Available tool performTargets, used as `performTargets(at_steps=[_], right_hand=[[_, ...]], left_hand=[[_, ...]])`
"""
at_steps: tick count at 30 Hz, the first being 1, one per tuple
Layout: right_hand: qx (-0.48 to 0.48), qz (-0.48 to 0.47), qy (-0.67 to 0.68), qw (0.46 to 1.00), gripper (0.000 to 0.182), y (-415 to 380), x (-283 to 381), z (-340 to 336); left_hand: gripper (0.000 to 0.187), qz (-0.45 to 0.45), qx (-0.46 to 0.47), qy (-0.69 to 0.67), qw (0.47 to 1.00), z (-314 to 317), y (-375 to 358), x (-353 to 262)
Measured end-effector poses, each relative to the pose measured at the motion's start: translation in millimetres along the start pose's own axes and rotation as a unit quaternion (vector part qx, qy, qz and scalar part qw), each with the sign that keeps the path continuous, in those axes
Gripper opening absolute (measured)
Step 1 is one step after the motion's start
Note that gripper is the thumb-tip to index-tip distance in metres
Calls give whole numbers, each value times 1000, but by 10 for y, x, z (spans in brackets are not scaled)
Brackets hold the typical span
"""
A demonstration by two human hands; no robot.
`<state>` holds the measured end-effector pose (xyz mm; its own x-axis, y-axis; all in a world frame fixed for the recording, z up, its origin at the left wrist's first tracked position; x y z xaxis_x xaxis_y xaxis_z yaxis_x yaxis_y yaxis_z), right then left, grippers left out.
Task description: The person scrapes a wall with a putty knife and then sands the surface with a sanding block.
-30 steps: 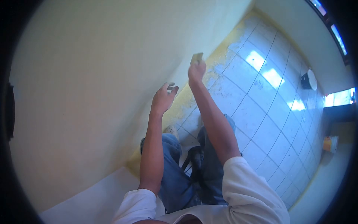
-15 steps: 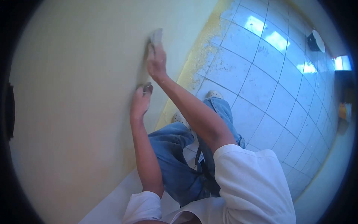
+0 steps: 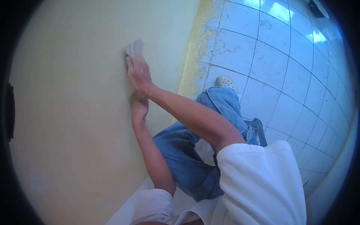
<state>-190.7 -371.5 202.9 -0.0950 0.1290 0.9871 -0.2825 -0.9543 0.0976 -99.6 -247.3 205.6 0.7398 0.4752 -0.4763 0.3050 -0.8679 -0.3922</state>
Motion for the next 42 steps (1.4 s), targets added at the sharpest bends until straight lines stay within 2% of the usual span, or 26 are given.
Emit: performTargets(at_steps=[1, 2, 5, 6, 8, 11, 12, 15, 16, 19, 20, 23, 26, 29, 32, 35, 37, 39, 41, 42], right_hand=[[-42, -108, -6, 993, 48, -71, 178, -48], [92, 112, 25, 989, 42, -175, -27, -99], [83, 280, 5, 956, 39, -164, -207, -89], [77, 172, 19, 982, 40, -104, 0, -87], [70, -42, 36, 996, 41, -155, 345, -97], [102, 157, 3, 982, 39, -159, -74, -81], [76, 240, 19, 968, 39, -197, -192, -92], [-43, 11, -4, 999, 32, -267, -133, 175], [90, -43, 0, 995, 28, -252, 193, 18], [69, -79, -40, 994, 25, -321, 67, -58], [116, 67, -52, 990, 38, -342, -66, -80], [18, 79, -112, 990, 58, -381, -145, -28], [84, 123, 55, 987, 67, -344, -84, 15], [61, 205, 81, 974, 65, -236, 113, -13], [69, 208, 53, 974, 66, -187, 93, 36], [34, 155, 32, 987, 64, -179, 67, 56], [82, 69, 20, 994, 62, -163, 127, 86], [85, -51, 17, 995, 60, -113, 462, 34], [43, -206, 25, 977, 59, -149, 861, -23], [55, -166, 12, 984, 57, -215, 580, 44]], left_hand=[[51, 6, 13, -4, 1000, -8, 17, 15], [52, 15, 27, -7, 1000, -8, 20, -12], [51, -40, 44, -31, 998, 5, -13, -63], [51, -34, 29, -14, 999, -2, 39, 8], [51, -32, 4, 12, 999, 39, 29, 90], [48, -49, 50, 26, 997, 4, -56, -110], [47, -24, 37, 17, 999, 1, -45, -106], [45, 38, 22, -13, 999, 54, 71, 66], [44, 44, 31, -30, 998, 69, 137, 125], [42, 18, 41, -26, 999, 59, 38, 87], [42, 7, 44, -13, 999, 28, 9, 43], [40, -16, 37, 0, 999, -15, -12, 25], [39, 11, 13, -34, 999, -50, -67, 2], [40, -7, 22, 11, 1000, -100, -178, -125], [40, 0, 20, 4, 1000, -118, -176, -128], [38, -12, 17, -3, 1000, -139, -145, -47], [38, 8, 18, 7, 1000, -160, -167, -26], [38, 32, 17, -6, 999, -152, -149, 19], [39, 57, 11, -41, 997, -110, -133, 116], [40, 24, 5, -23, 999, -140, -188, 92]])
Point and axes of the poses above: each hand's wrist, its own y-axis towards the middle knuckle, its own z-axis out of the palm, x = y × z, the point moved 4 cm from there along y, towards the middle knuckle, and after that the axes turned 2 degrees about x, right-handed, at the moved point
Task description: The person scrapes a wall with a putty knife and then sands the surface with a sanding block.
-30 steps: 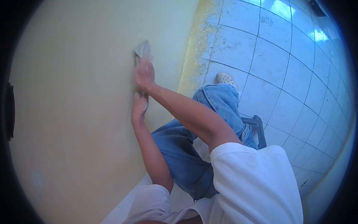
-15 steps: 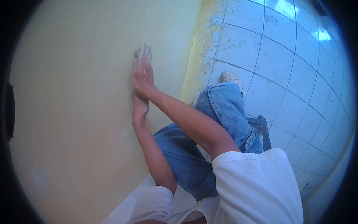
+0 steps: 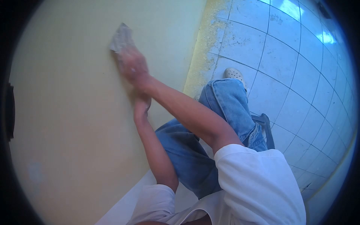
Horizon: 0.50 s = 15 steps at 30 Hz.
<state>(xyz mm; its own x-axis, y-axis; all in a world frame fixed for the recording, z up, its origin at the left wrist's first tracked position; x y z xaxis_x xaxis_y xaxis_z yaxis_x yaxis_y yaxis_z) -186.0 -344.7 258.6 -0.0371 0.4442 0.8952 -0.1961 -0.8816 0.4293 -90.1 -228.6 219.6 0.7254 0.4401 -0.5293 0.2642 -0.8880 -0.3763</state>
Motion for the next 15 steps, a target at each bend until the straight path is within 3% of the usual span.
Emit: performTargets(at_steps=[2, 4, 8, 11, 14, 15], right_hand=[[-13, 83, -26, 996, 55, -238, -392, 10], [-51, 130, -53, 989, 52, -267, -422, -33], [-34, -51, -5, 998, 52, 150, 111, -46], [-31, 31, -55, 998, 54, -126, -319, -80], [-90, 29, -88, 992, 55, -169, -253, -29], [-62, 13, -61, 996, 55, -106, -199, -12]], left_hand=[[41, -59, -17, 34, 998, -44, -93, -187], [42, -24, -18, 0, 1000, -42, -27, -115], [42, -16, -21, 1, 1000, 7, -5, 39], [42, -150, 29, 76, 985, -32, -96, -239], [43, 20, 47, 43, 998, 31, 81, 93], [43, 23, 38, 34, 998, 35, 107, 121]])
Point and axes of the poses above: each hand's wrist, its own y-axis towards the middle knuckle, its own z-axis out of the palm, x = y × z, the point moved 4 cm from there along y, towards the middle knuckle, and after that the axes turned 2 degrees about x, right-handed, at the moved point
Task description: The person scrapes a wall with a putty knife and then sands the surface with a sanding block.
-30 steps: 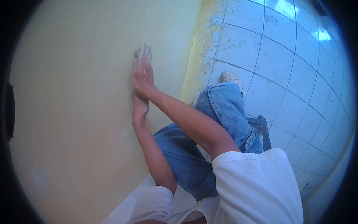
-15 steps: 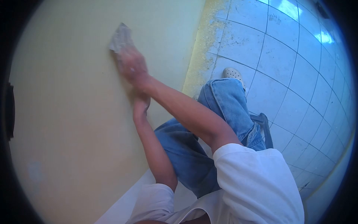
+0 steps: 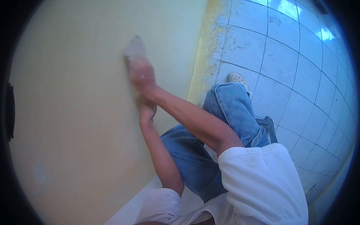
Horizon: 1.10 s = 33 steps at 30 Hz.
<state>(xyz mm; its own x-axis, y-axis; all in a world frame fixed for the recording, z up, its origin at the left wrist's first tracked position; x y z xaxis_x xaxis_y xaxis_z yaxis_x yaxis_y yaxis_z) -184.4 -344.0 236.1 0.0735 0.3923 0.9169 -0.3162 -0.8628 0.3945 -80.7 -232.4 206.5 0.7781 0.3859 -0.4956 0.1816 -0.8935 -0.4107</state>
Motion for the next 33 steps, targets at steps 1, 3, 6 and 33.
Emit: performTargets(at_steps=[1, 3, 6, 33], right_hand=[[32, -14, 29, 999, 55, 78, 114, -18], [219, 137, 72, 963, 56, 44, 47, -67], [4, 41, -17, 999, 57, -214, -307, -50], [7, 26, -10, 1000, 66, -216, -217, -177]], left_hand=[[43, 0, -9, -10, 1000, 22, -19, 38], [44, -30, -15, -18, 999, -1, -151, -69], [46, -74, -5, -4, 997, -62, -169, -367], [45, -99, 49, -96, 989, -26, -114, -41]])
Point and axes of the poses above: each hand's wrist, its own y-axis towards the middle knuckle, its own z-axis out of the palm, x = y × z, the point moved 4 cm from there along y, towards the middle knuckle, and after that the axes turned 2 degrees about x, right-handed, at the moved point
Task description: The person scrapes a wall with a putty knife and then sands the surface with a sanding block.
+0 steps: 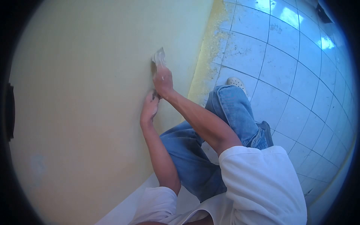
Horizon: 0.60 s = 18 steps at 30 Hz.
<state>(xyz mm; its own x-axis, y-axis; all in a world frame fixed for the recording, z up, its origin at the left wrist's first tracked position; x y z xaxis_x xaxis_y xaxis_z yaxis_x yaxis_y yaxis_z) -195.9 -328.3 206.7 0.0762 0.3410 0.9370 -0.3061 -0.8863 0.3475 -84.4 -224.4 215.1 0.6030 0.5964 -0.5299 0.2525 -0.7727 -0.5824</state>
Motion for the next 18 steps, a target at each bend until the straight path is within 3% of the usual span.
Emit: performTargets(at_steps=[2, 3, 6, 8, 9, 12, 13, 15, 17, 18], right_hand=[[-6, 58, -28, 998, 61, -86, -47, 109], [7, 42, -10, 999, 61, -38, 11, 70], [14, -25, 16, 999, 57, -42, -1, 4], [96, 251, 33, 963, 55, -97, -197, -56], [135, 385, 41, 912, 54, -167, -254, -61], [47, 187, -17, 981, 54, 44, -120, 69], [22, 120, -38, 992, 54, 22, -56, 62], [51, 207, -8, 977, 51, -178, -232, 35], [81, 332, -10, 940, 48, -337, -367, 4], [75, 327, -46, 941, 40, -302, -381, 40]], left_hand=[[52, 52, -40, 50, 997, -57, -57, -79], [56, 74, -61, 70, 993, -39, -72, -63], [55, 24, -37, 0, 999, -13, 24, 96], [54, 38, -1, -28, 999, 4, 11, 32], [53, 42, 19, -40, 998, 12, 5, 9], [51, 74, -62, 35, 995, -16, 2, 77], [51, 49, -35, 30, 998, 13, -39, 119], [52, 21, 12, 24, 999, -30, -26, -15], [44, 41, -3, 9, 999, 1, -3, -34], [40, 45, -9, 0, 999, 26, -1, 24]])
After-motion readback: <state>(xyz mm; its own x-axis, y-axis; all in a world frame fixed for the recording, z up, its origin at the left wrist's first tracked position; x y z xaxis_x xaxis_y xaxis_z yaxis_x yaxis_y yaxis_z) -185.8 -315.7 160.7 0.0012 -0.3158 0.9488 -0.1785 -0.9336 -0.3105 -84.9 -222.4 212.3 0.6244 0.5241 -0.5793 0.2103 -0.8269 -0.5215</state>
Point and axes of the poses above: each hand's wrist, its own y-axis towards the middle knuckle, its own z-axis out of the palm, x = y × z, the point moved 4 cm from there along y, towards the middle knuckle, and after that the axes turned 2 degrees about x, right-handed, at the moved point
